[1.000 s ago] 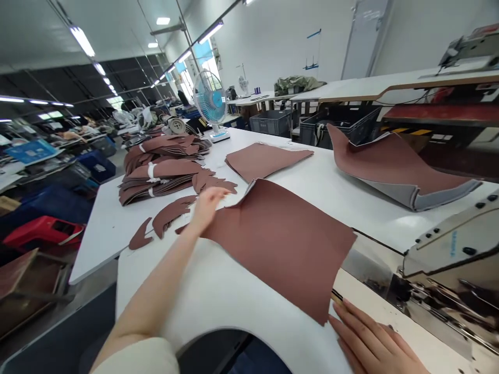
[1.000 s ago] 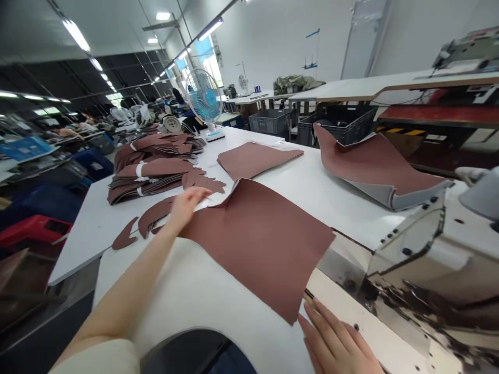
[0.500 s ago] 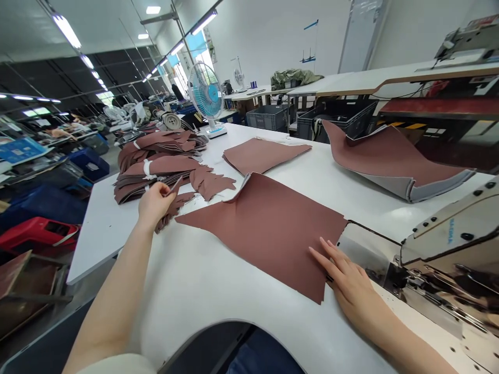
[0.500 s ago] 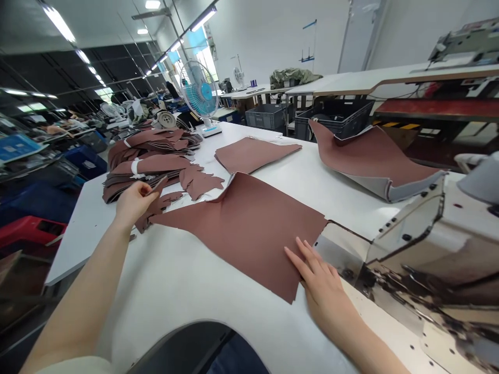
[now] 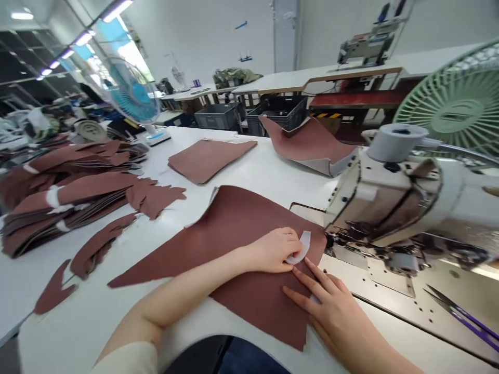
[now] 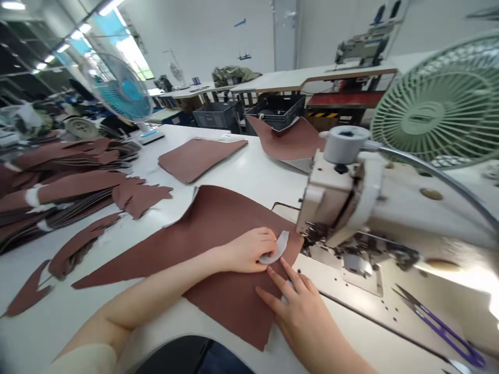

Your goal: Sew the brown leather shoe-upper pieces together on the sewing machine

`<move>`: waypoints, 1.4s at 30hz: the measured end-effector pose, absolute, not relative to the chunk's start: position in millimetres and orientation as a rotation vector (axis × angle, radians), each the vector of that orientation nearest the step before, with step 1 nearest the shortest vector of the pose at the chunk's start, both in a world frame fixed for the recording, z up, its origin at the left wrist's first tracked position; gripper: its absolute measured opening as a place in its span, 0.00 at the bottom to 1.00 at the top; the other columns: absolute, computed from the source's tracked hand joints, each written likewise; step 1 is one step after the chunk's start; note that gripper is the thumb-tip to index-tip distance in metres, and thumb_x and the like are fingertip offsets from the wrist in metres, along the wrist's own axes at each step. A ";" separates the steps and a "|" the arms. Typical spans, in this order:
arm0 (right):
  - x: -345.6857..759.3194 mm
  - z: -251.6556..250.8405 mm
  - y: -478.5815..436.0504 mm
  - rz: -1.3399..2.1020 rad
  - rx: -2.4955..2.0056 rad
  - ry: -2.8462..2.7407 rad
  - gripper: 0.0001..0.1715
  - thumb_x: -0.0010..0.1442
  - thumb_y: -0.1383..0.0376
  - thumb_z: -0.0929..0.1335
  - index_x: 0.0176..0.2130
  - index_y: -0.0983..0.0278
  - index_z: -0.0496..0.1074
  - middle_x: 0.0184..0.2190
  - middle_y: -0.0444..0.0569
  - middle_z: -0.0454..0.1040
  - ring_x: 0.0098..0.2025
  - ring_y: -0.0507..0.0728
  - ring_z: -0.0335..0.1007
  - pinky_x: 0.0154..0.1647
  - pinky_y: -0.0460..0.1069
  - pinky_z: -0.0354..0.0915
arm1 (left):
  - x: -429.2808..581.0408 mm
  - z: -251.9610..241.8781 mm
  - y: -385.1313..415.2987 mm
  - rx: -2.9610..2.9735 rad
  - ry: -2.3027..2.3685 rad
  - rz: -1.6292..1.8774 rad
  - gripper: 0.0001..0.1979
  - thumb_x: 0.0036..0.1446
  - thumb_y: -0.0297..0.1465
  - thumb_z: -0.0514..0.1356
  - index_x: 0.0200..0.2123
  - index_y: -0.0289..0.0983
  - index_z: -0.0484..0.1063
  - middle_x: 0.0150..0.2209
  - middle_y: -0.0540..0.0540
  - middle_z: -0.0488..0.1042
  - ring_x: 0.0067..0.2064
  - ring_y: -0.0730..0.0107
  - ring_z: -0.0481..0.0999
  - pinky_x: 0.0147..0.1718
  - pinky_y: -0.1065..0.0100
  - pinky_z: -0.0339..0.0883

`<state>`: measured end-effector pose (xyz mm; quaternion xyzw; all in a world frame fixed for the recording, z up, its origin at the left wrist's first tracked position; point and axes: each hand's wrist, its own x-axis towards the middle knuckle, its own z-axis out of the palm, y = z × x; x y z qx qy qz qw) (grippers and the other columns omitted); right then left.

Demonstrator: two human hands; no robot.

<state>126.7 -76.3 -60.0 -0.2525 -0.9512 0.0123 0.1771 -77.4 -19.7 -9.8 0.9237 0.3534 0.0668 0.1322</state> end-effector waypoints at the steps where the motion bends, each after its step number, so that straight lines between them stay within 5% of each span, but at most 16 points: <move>1: 131.5 -59.3 -79.8 0.043 -0.721 -2.687 0.28 0.57 0.70 0.62 0.55 0.50 0.67 0.58 0.49 0.66 0.61 0.68 0.55 0.44 0.59 0.65 | -72.8 -13.8 -21.8 2.656 1.008 0.215 0.06 0.50 0.26 0.61 0.33 0.35 0.67 0.36 0.47 0.73 0.46 0.65 0.67 0.46 0.68 0.64; 6: 141.4 -48.8 -86.9 0.237 -0.757 -2.733 0.25 0.60 0.67 0.62 0.56 0.51 0.67 0.58 0.49 0.65 0.62 0.69 0.54 0.48 0.60 0.64 | -67.4 -9.5 -38.1 2.576 1.077 0.236 0.19 0.53 0.26 0.58 0.50 0.36 0.66 0.50 0.41 0.68 0.52 0.62 0.65 0.51 0.63 0.64; 10: 142.6 -38.2 -85.8 0.417 -0.763 -2.792 0.24 0.62 0.65 0.61 0.56 0.52 0.66 0.59 0.48 0.64 0.63 0.70 0.51 0.52 0.63 0.61 | -63.6 -8.3 -36.3 2.569 1.039 0.179 0.21 0.52 0.23 0.57 0.50 0.36 0.66 0.60 0.42 0.61 0.60 0.59 0.59 0.57 0.57 0.59; 15: 144.2 -36.6 -86.4 0.484 -0.822 -2.748 0.22 0.63 0.64 0.60 0.55 0.51 0.67 0.59 0.47 0.64 0.61 0.66 0.55 0.53 0.62 0.58 | -53.1 -15.0 -22.1 2.490 0.979 0.319 0.14 0.53 0.22 0.54 0.44 0.37 0.69 0.58 0.44 0.65 0.58 0.63 0.61 0.56 0.58 0.61; 23: 142.9 -47.0 -93.3 0.459 -0.764 -2.668 0.21 0.64 0.62 0.60 0.55 0.50 0.67 0.59 0.44 0.64 0.61 0.62 0.56 0.54 0.59 0.57 | -56.3 -14.6 -29.4 2.482 0.955 0.309 0.18 0.51 0.21 0.54 0.46 0.37 0.69 0.59 0.43 0.65 0.58 0.62 0.61 0.55 0.56 0.63; 30: 142.8 -44.6 -92.5 0.597 -0.698 -2.739 0.24 0.63 0.64 0.59 0.57 0.56 0.66 0.61 0.53 0.60 0.62 0.68 0.53 0.55 0.63 0.56 | -51.5 -22.2 -26.8 2.595 0.941 0.326 0.19 0.51 0.20 0.53 0.47 0.36 0.68 0.59 0.43 0.64 0.58 0.62 0.61 0.55 0.58 0.62; 42: 143.1 -49.8 -93.3 0.553 -0.691 -2.697 0.23 0.64 0.64 0.58 0.57 0.56 0.65 0.61 0.54 0.60 0.62 0.69 0.53 0.54 0.63 0.58 | -52.8 -23.8 -26.1 2.564 0.954 0.261 0.21 0.52 0.19 0.52 0.49 0.38 0.66 0.60 0.45 0.62 0.59 0.62 0.59 0.57 0.56 0.60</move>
